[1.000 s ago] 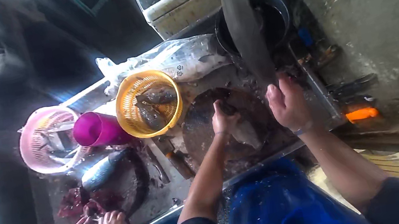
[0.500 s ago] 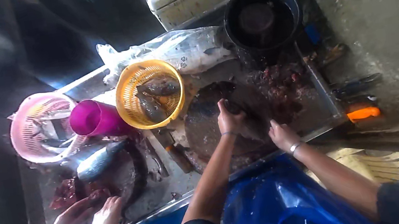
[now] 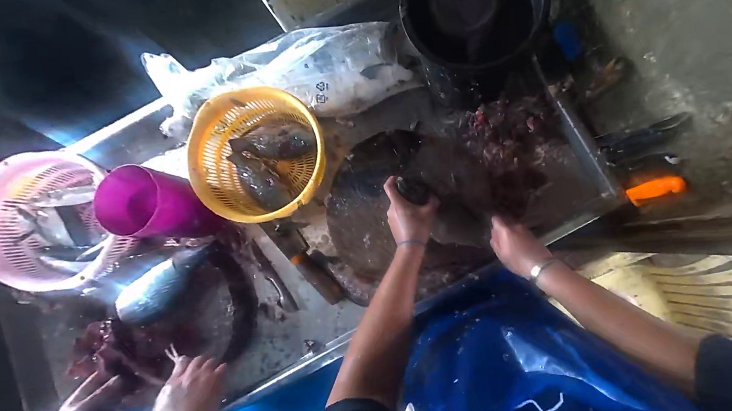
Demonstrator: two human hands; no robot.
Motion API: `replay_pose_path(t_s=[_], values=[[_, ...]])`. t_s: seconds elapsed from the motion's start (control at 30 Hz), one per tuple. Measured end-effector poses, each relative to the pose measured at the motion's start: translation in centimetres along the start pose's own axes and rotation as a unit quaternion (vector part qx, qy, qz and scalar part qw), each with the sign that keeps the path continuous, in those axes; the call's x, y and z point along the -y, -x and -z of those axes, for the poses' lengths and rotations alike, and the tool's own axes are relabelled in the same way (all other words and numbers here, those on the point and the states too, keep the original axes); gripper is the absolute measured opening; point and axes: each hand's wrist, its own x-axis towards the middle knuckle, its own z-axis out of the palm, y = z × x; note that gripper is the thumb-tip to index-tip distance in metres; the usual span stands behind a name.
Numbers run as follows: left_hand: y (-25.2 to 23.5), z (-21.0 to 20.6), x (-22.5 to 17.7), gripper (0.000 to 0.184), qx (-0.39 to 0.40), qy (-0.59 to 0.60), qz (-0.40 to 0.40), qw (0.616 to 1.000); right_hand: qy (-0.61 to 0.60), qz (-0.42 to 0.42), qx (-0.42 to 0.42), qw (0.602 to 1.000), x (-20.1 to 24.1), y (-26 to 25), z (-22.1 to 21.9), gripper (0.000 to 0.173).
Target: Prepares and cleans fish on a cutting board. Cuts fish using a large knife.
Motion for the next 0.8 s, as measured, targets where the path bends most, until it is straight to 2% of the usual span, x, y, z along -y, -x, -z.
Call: replay_pose_path(t_s=[0.03,0.07,0.13,0.2,0.23,0.3,0.4,0.47,0.53,0.6,0.63,0.7,0.77,0.8], values=[[0.3,0.0,0.0,0.095,0.000,-0.002,0.002,1.000,0.007,-0.033,0.055,0.998,-0.1,-0.1,0.1,0.042],[0.3,0.1,0.0,0.096,-0.003,0.000,-0.001,1.000,0.005,-0.042,0.063,0.997,0.4,-0.1,1.1,0.042],[0.4,0.2,0.6,0.099,-0.004,0.005,0.003,1.000,-0.025,-0.003,-0.028,0.999,1.6,1.1,2.6,0.037],[0.7,0.1,0.6,0.099,-0.007,0.002,0.009,1.000,-0.041,0.047,-0.135,0.989,0.9,1.9,1.4,0.035],[0.8,0.1,0.5,0.097,-0.014,0.001,0.012,1.000,-0.032,0.025,-0.097,0.994,0.3,2.0,0.3,0.039],[1.4,0.2,0.7,0.096,-0.030,0.003,0.015,0.999,0.007,-0.051,0.058,0.997,-0.8,2.0,-1.7,0.044],[0.9,2.4,1.7,0.095,-0.022,-0.028,0.016,0.999,0.007,-0.065,0.117,0.991,-0.5,2.8,0.2,0.044],[-0.7,5.6,1.9,0.088,0.044,-0.142,-0.012,0.989,-0.030,-0.050,0.144,0.988,-2.3,2.8,2.7,0.045],[-4.0,8.1,0.7,0.076,0.164,-0.278,-0.049,0.945,-0.099,-0.066,0.139,0.983,-5.8,0.7,4.7,0.042],[-6.1,8.3,-1.5,0.070,0.277,-0.403,-0.065,0.870,-0.142,-0.135,0.043,0.980,-8.1,-1.3,5.1,0.039],[-6.5,7.6,-2.8,0.068,0.314,-0.453,-0.069,0.832,-0.167,-0.167,-0.010,0.972,-8.7,-2.0,4.9,0.038],[-6.7,6.4,-4.4,0.064,0.356,-0.513,-0.086,0.776,-0.219,-0.166,-0.077,0.958,-9.4,-2.4,4.2,0.038],[-6.6,6.4,-4.5,0.059,0.385,-0.494,-0.099,0.773,-0.258,-0.112,-0.075,0.957,-9.4,-1.4,2.9,0.042],[-6.2,7.0,-4.2,0.058,0.393,-0.451,-0.096,0.796,-0.268,-0.084,-0.056,0.958,-9.3,-0.8,2.0,0.043]])
